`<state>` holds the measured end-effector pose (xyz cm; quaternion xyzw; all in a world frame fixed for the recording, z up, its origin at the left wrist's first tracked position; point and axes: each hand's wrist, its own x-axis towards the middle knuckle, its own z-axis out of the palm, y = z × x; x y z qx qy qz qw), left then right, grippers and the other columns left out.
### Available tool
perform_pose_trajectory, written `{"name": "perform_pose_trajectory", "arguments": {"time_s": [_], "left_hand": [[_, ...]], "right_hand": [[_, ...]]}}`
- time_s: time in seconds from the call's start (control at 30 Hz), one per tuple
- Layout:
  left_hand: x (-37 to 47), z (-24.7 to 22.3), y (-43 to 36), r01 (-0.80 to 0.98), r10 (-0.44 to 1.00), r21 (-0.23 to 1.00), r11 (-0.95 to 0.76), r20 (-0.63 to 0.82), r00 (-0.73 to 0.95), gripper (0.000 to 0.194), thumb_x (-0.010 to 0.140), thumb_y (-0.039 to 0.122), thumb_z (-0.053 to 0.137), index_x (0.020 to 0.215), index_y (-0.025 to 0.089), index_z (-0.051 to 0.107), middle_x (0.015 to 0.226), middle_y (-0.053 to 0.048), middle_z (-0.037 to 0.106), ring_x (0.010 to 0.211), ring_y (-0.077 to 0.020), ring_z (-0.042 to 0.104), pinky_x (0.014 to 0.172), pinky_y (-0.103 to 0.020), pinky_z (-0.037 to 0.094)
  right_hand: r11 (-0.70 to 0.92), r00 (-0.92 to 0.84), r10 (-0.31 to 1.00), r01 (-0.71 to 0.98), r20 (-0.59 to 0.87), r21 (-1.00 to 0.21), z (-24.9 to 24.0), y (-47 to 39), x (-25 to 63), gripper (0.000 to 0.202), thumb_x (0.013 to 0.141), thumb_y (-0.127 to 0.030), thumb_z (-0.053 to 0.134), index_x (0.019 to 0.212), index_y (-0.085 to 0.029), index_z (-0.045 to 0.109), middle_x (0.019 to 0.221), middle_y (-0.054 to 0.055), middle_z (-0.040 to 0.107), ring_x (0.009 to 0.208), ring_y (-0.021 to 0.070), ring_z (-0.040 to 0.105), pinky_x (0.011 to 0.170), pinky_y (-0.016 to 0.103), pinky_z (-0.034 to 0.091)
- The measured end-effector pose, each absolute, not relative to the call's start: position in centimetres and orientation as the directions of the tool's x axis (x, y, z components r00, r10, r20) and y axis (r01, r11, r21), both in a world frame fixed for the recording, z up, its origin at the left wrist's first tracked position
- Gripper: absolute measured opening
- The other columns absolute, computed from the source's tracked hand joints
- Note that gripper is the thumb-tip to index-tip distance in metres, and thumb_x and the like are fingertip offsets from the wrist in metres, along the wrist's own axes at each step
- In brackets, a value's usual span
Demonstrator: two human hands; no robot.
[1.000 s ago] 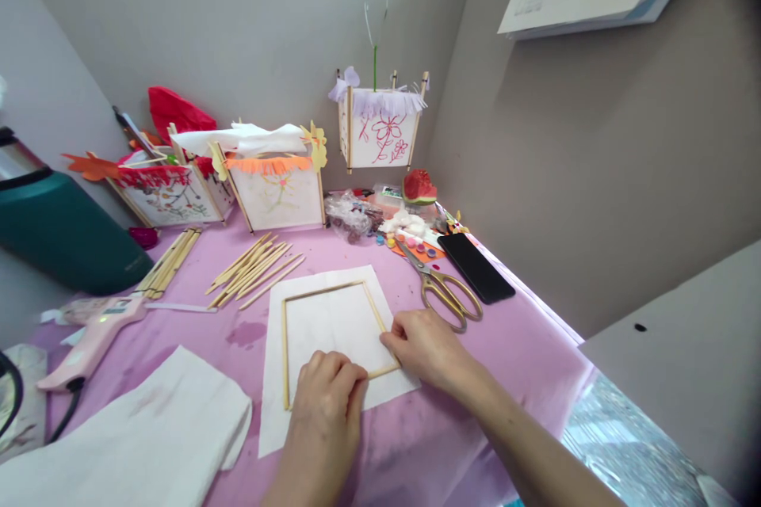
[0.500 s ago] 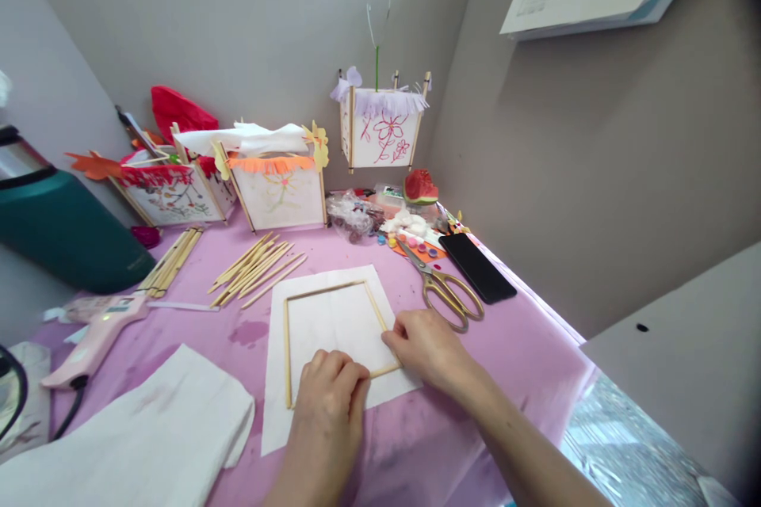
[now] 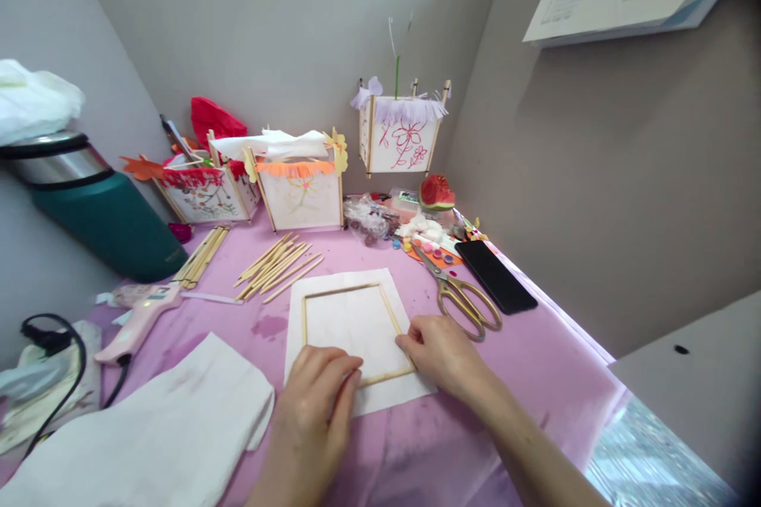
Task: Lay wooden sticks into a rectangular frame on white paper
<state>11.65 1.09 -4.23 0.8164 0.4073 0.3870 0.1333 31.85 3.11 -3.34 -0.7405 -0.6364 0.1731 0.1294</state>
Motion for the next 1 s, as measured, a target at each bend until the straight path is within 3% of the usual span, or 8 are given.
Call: {"name": "perform_pose_trajectory", "arguments": {"time_s": [0.27, 0.53, 0.83, 1.0], "left_hand": [[5.5, -4.6, 0.9, 0.775, 0.893, 0.476, -0.416, 0.377, 0.248, 0.012, 0.085, 0.022, 0.05, 0.086, 0.022, 0.063, 0.08, -0.003, 0.064, 0.079, -0.02, 0.057, 0.069, -0.033, 0.046], [5.9, -5.2, 0.1, 0.82, 0.905, 0.399, -0.409, 0.291, 0.31, 0.011, 0.084, 0.023, 0.053, 0.088, 0.023, 0.063, 0.088, -0.004, 0.064, 0.084, -0.0224, 0.055, 0.078, -0.04, 0.042], [5.3, -5.2, 0.5, 0.818, 0.917, 0.426, -0.386, 0.275, 0.289, 0.019, 0.086, 0.019, 0.045, 0.094, 0.022, 0.062, 0.095, -0.005, 0.063, 0.088, -0.0199, 0.057, 0.078, -0.035, 0.044], [5.8, -2.9, 1.8, 0.862, 0.951, 0.402, -0.308, 0.158, 0.266, 0.022, 0.087, 0.02, 0.042, 0.093, 0.022, 0.063, 0.093, -0.003, 0.064, 0.083, -0.0179, 0.06, 0.073, -0.03, 0.045]], "right_hand": [[-0.162, 0.134, 0.986, 0.891, -0.097, -0.423, -3.3, 3.1, 31.9, 0.023, 0.078, -0.027, 0.051, 0.057, -0.018, 0.057, 0.061, 0.003, 0.064, 0.058, 0.0146, 0.055, 0.052, 0.025, 0.026], [-0.165, 0.128, 0.985, 0.895, -0.117, -0.414, -3.5, 3.3, 31.8, 0.025, 0.078, -0.029, 0.049, 0.056, -0.019, 0.055, 0.06, 0.003, 0.063, 0.058, 0.0151, 0.053, 0.052, 0.025, 0.026], [-0.164, 0.123, 0.985, 0.898, -0.124, -0.408, -3.4, 3.3, 31.8, 0.025, 0.079, -0.031, 0.049, 0.058, -0.019, 0.056, 0.063, 0.004, 0.065, 0.061, 0.0163, 0.055, 0.053, 0.025, 0.027], [-0.157, 0.118, 0.986, 0.905, -0.121, -0.396, -3.5, 3.4, 31.9, 0.025, 0.079, -0.03, 0.05, 0.057, -0.019, 0.056, 0.063, 0.004, 0.065, 0.061, 0.0167, 0.055, 0.053, 0.025, 0.027]]}}
